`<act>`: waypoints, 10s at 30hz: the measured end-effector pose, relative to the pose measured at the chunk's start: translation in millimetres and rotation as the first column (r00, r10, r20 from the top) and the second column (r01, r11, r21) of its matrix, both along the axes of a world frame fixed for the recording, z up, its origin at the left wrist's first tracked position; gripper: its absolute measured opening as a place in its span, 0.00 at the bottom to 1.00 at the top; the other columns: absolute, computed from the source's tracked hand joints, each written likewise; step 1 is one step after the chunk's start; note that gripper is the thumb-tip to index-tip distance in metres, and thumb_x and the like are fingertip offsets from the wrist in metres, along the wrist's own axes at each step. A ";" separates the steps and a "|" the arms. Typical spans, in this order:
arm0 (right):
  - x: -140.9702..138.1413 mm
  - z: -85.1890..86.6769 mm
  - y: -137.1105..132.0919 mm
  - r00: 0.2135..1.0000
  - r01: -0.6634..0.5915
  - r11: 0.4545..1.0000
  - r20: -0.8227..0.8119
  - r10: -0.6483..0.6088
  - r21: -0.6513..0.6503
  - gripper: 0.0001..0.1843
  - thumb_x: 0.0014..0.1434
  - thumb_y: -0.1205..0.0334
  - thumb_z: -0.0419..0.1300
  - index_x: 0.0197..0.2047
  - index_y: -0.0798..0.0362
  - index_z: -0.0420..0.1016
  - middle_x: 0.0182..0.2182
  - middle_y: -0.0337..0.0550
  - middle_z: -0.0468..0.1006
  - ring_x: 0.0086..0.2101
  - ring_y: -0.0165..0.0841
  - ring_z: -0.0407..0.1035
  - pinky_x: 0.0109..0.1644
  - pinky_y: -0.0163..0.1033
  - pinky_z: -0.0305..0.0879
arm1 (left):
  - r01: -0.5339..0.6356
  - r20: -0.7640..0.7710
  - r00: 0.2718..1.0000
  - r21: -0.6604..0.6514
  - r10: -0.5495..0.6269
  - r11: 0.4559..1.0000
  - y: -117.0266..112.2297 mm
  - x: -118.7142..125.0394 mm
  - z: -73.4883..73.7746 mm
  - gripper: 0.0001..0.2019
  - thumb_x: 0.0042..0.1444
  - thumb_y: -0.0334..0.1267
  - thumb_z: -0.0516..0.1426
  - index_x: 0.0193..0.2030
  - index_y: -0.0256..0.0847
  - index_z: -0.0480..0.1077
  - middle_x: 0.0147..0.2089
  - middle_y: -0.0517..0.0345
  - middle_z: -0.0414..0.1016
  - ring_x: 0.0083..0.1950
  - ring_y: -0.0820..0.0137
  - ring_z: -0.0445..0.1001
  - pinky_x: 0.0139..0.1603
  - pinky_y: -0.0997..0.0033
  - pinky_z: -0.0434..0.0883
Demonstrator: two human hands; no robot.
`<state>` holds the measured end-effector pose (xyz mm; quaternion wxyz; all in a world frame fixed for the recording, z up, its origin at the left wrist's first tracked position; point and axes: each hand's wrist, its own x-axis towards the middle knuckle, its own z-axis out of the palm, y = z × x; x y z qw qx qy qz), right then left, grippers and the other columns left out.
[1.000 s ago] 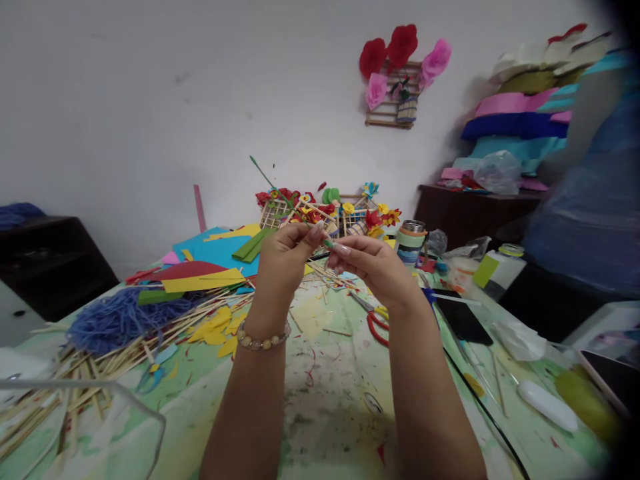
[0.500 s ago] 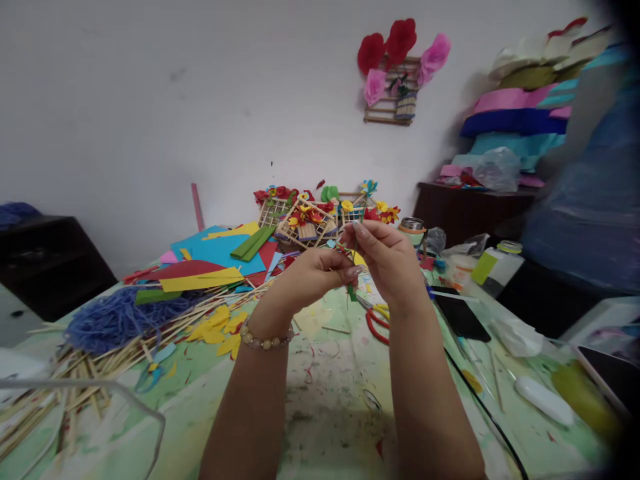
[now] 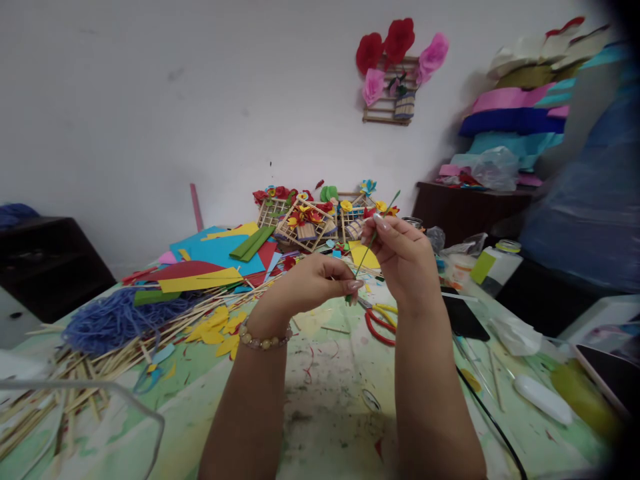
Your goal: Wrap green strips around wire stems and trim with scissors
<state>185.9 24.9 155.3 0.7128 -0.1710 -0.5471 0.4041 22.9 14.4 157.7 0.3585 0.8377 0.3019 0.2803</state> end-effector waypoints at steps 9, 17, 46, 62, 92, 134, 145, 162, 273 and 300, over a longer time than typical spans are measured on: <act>29.5 -0.4 1.7 0.999 0.046 0.998 0.016 -0.047 0.040 0.09 0.55 0.53 0.61 0.31 0.49 0.79 0.30 0.38 0.78 0.32 0.28 0.72 0.41 0.37 0.70 | 0.111 -0.151 0.981 -0.061 -0.119 0.992 1.4 -5.6 1.1 0.12 0.54 0.40 0.56 0.26 0.35 0.73 0.26 0.59 0.69 0.30 0.75 0.65 0.33 0.74 0.61; 41.3 -2.0 2.4 0.989 0.139 0.990 0.053 -0.140 0.022 0.09 0.50 0.53 0.65 0.28 0.49 0.78 0.25 0.38 0.77 0.30 0.29 0.72 0.39 0.38 0.70 | 0.140 -0.135 0.980 -0.072 -0.148 0.988 2.1 -4.9 1.2 0.13 0.54 0.42 0.56 0.27 0.34 0.73 0.27 0.58 0.69 0.30 0.74 0.65 0.32 0.75 0.61; 36.8 0.8 -6.1 0.993 0.071 0.994 0.092 -0.078 0.079 0.06 0.52 0.55 0.63 0.32 0.46 0.78 0.32 0.38 0.78 0.33 0.29 0.70 0.39 0.37 0.67 | 0.143 -0.164 0.975 -0.042 -0.148 0.989 4.2 -7.1 0.4 0.14 0.54 0.44 0.57 0.27 0.35 0.75 0.27 0.57 0.70 0.32 0.72 0.67 0.35 0.73 0.63; 29.3 4.4 -1.8 0.988 0.157 0.986 -0.004 -0.157 0.061 0.12 0.49 0.55 0.65 0.22 0.48 0.67 0.21 0.35 0.69 0.26 0.28 0.66 0.34 0.36 0.67 | 0.147 -0.166 0.976 0.007 -0.144 0.989 2.4 -6.0 0.8 0.12 0.54 0.42 0.57 0.26 0.36 0.75 0.27 0.57 0.72 0.31 0.73 0.67 0.34 0.74 0.62; 33.6 2.8 -1.5 0.998 0.055 0.997 0.002 -0.055 0.046 0.08 0.51 0.52 0.64 0.30 0.46 0.77 0.32 0.37 0.78 0.36 0.30 0.73 0.41 0.37 0.70 | 0.090 -0.161 0.982 -0.036 -0.095 0.995 3.6 -14.2 1.9 0.13 0.52 0.44 0.58 0.26 0.35 0.74 0.27 0.58 0.70 0.31 0.74 0.66 0.33 0.74 0.62; 17.7 4.7 5.8 0.925 0.373 0.923 -0.118 -0.362 0.092 0.19 0.51 0.50 0.64 0.20 0.51 0.63 0.19 0.33 0.69 0.24 0.25 0.65 0.35 0.36 0.65 | 0.061 -0.154 0.986 -0.037 -0.066 0.997 2.9 -12.7 2.0 0.12 0.53 0.43 0.57 0.26 0.36 0.74 0.28 0.58 0.72 0.32 0.73 0.67 0.34 0.74 0.62; 33.6 2.1 2.8 0.992 0.129 0.980 -0.021 -0.127 0.149 0.11 0.48 0.50 0.66 0.26 0.48 0.75 0.26 0.35 0.74 0.29 0.26 0.68 0.36 0.35 0.67 | 0.042 -0.079 0.996 -0.072 -0.047 0.997 0.5 -19.2 2.7 0.12 0.51 0.43 0.58 0.25 0.35 0.73 0.25 0.59 0.69 0.29 0.76 0.65 0.30 0.76 0.61; 19.4 4.7 1.0 0.945 0.326 0.937 -0.066 -0.320 0.127 0.19 0.49 0.52 0.65 0.21 0.51 0.60 0.22 0.34 0.67 0.26 0.26 0.64 0.38 0.37 0.64 | 0.058 -0.219 0.974 0.038 -0.048 0.998 -2.5 -13.7 5.9 0.13 0.53 0.42 0.56 0.26 0.36 0.74 0.28 0.58 0.71 0.31 0.73 0.67 0.34 0.74 0.63; -43.9 -12.3 -1.7 0.608 0.068 0.998 0.794 -0.027 -0.018 0.06 0.49 0.62 0.63 0.25 0.55 0.74 0.25 0.40 0.76 0.29 0.29 0.67 0.35 0.37 0.62 | -0.555 0.634 0.605 -0.098 0.482 0.826 9.4 -22.5 -0.7 0.18 0.39 0.52 0.66 0.19 0.38 0.72 0.30 0.54 0.75 0.38 0.67 0.72 0.41 0.66 0.68; -58.5 -16.6 -1.3 0.679 0.146 0.986 0.716 -0.163 0.087 0.08 0.51 0.59 0.62 0.26 0.54 0.73 0.26 0.40 0.76 0.28 0.28 0.67 0.33 0.35 0.62 | -0.525 0.595 0.636 -0.131 0.491 0.841 13.3 -27.1 -0.9 0.21 0.40 0.57 0.63 0.18 0.38 0.71 0.27 0.54 0.75 0.33 0.69 0.71 0.37 0.69 0.67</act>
